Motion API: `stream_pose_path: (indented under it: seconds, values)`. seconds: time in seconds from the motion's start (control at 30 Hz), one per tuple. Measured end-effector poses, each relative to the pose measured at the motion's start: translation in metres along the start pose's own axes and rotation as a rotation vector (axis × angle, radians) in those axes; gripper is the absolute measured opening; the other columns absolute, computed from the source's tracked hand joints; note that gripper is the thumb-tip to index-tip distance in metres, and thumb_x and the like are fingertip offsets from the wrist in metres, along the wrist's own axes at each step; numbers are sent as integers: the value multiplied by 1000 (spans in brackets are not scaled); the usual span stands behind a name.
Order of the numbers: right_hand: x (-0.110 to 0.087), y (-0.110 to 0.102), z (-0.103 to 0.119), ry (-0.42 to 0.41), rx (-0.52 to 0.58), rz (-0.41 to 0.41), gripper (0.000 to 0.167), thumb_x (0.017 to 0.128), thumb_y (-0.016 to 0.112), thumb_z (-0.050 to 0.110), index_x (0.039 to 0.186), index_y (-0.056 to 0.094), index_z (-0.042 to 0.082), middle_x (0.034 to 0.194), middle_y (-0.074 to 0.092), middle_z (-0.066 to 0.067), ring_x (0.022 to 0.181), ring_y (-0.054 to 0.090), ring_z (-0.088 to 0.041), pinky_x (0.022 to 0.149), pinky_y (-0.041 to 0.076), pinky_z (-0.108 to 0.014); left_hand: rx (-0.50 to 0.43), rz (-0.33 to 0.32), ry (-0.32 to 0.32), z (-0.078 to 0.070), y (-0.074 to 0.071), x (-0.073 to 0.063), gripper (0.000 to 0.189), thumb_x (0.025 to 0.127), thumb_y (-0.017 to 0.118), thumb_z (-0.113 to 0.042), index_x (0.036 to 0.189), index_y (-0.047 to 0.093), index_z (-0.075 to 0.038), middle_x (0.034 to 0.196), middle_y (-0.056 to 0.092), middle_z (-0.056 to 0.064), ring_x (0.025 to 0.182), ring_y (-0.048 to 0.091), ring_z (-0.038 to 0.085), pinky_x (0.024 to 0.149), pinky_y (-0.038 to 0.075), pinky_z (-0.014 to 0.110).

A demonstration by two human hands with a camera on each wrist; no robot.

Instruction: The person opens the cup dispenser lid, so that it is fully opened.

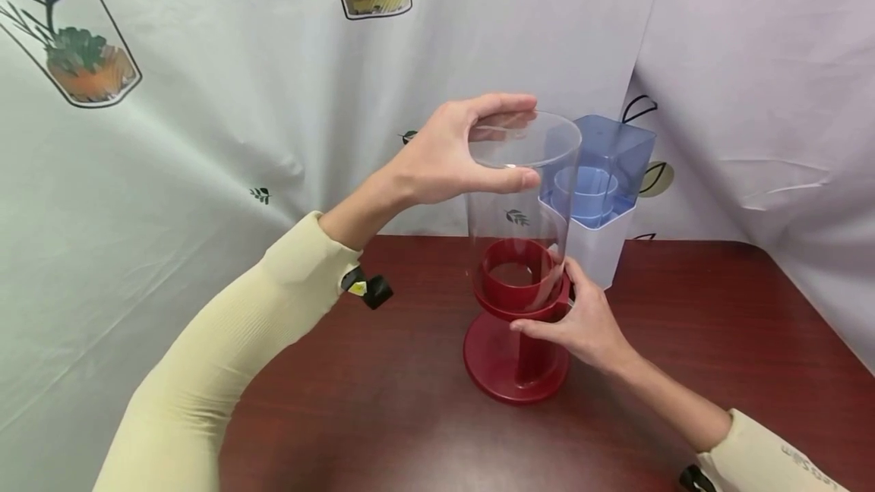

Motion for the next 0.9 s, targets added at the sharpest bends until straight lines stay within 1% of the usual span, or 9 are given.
stream_pose_path:
  seconds: [0.07, 0.13, 0.27, 0.37, 0.47, 0.63, 0.73, 0.8, 0.9]
  values:
    - [0, 0, 0, -1, 1, 0, 98, 77, 97, 27, 156, 42, 11, 144, 59, -12, 127, 63, -36, 88, 63, -45, 13, 2, 14, 0, -1, 0, 84, 83, 90, -34, 154, 54, -7, 148, 63, -2, 135, 57, 6, 112, 44, 23]
    - [0, 0, -1, -1, 8, -1, 97, 77, 97, 27, 155, 42, 11, 143, 60, -11, 126, 63, -35, 87, 63, -43, 4, 3, 7, 2, -3, 1, 83, 84, 89, -33, 154, 54, -7, 148, 63, -3, 135, 58, 7, 112, 44, 23]
    - [0, 0, -2, 5, 20, -2, 97, 76, 97, 28, 155, 43, 13, 142, 60, -9, 125, 63, -33, 86, 64, -42, -51, -2, -12, 9, -8, 3, 77, 88, 86, -26, 155, 53, -5, 149, 63, 2, 135, 59, 10, 112, 46, 25]
    - [0, 0, -2, 11, 26, 0, 99, 76, 97, 28, 156, 42, 13, 143, 60, -9, 126, 63, -33, 87, 63, -42, -83, -5, -22, 12, -11, 5, 75, 90, 84, -23, 155, 52, -3, 150, 62, 4, 135, 59, 9, 111, 47, 26]
    - [0, 0, -2, 14, 29, 3, 99, 76, 97, 28, 157, 41, 13, 143, 60, -9, 126, 64, -33, 87, 63, -43, -78, -4, -24, 11, -11, 5, 76, 89, 85, -24, 155, 52, -4, 150, 62, 3, 135, 59, 9, 112, 47, 26]
    - [-1, -1, 0, 7, 29, -1, 97, 76, 98, 27, 155, 43, 14, 142, 60, -8, 125, 63, -32, 87, 63, -42, -14, -7, -12, 2, -10, 2, 81, 85, 89, -30, 154, 54, -7, 148, 63, -3, 136, 58, 8, 113, 44, 24]
    - [-1, 0, 1, 6, 34, 6, 96, 77, 97, 27, 155, 42, 13, 142, 60, -9, 125, 63, -32, 88, 63, -42, 16, -7, -5, -6, -9, 0, 84, 82, 90, -31, 154, 54, -8, 148, 63, -4, 136, 57, 7, 113, 44, 23]
    - [-1, 1, 1, 4, 35, 10, 96, 77, 97, 27, 155, 43, 13, 142, 60, -10, 126, 63, -33, 89, 63, -43, 42, -11, 14, -12, -10, -1, 84, 82, 91, -32, 154, 54, -7, 148, 63, -3, 136, 57, 6, 112, 44, 24]
    - [-1, 0, 1, 3, 27, 8, 96, 77, 97, 27, 155, 43, 12, 142, 60, -10, 126, 63, -33, 89, 63, -43, 50, -21, 22, -17, -12, 0, 84, 82, 91, -31, 154, 54, -7, 148, 63, -3, 134, 58, 4, 112, 44, 23]
Point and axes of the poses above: each hand's wrist, its own x-axis towards the middle knuckle, its own y-axis out of the palm, z = x × y, the point moved 6 cm from there along x, towards the middle knuckle
